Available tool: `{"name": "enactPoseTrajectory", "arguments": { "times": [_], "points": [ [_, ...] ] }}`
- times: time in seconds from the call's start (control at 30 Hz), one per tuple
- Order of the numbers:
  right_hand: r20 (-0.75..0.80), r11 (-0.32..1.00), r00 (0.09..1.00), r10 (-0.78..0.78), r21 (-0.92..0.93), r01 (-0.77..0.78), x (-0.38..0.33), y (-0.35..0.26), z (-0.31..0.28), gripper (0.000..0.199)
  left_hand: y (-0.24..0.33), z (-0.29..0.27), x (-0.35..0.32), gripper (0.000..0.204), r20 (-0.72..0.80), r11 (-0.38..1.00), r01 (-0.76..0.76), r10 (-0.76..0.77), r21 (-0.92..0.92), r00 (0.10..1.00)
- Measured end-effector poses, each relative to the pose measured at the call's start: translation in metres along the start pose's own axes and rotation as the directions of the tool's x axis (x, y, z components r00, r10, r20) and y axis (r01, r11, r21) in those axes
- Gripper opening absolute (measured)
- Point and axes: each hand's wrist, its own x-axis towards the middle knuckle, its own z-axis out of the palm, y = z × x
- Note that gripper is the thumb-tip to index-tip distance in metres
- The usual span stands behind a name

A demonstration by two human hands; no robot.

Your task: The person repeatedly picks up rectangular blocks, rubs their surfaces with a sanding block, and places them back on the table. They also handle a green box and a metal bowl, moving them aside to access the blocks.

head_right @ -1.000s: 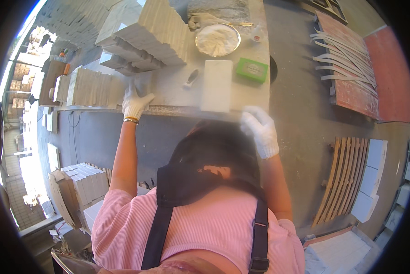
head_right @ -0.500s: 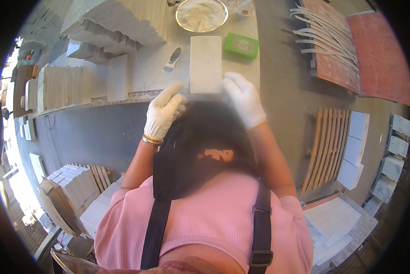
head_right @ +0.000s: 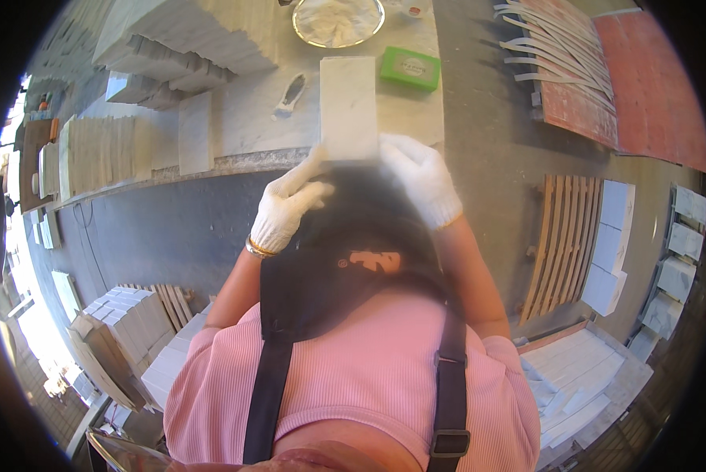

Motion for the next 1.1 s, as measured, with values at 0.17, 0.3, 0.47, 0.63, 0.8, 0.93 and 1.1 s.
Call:
{"name": "enactPoseTrajectory", "arguments": {
  "times": [0.17,0.3,0.47,0.63,0.8,0.93,1.1],
  "points": [
    [0.068,0.976,0.982,0.174,0.117,-0.181,-0.010,-0.001,-0.005,0.030,-0.012,0.000,-0.006,0.044,0.039,0.900,0.092,-0.084,-0.427,0.996],
    [0.162,0.944,0.964,0.212,0.222,-0.245,-0.013,0.008,0.007,0.028,-0.020,0.007,0.002,0.036,0.023,0.844,0.137,-0.146,-0.519,0.989],
    [0.176,0.949,0.974,0.146,0.254,-0.188,-0.022,0.020,0.009,0.024,-0.011,0.013,0.007,0.038,0.022,0.969,0.126,-0.125,-0.214,0.992],
    [0.214,0.931,0.971,0.104,0.322,-0.171,-0.037,0.031,0.010,0.021,-0.002,0.019,0.000,0.049,0.031,0.971,0.071,-0.065,-0.228,0.997],
    [0.229,0.955,0.967,0.115,0.243,-0.171,-0.042,0.034,0.006,0.025,-0.004,0.020,-0.006,0.052,0.042,0.957,0.071,-0.062,-0.280,0.997],
    [0.268,0.967,0.957,0.109,0.196,-0.165,-0.040,0.029,0.008,0.026,-0.005,0.012,-0.012,0.050,0.059,0.954,0.047,-0.030,-0.295,0.998],
    [0.244,0.991,0.966,0.089,0.074,-0.110,-0.027,0.019,0.013,0.022,-0.006,-0.006,-0.019,0.048,0.001,0.988,-0.009,0.009,-0.156,1.000]
  ]
}}
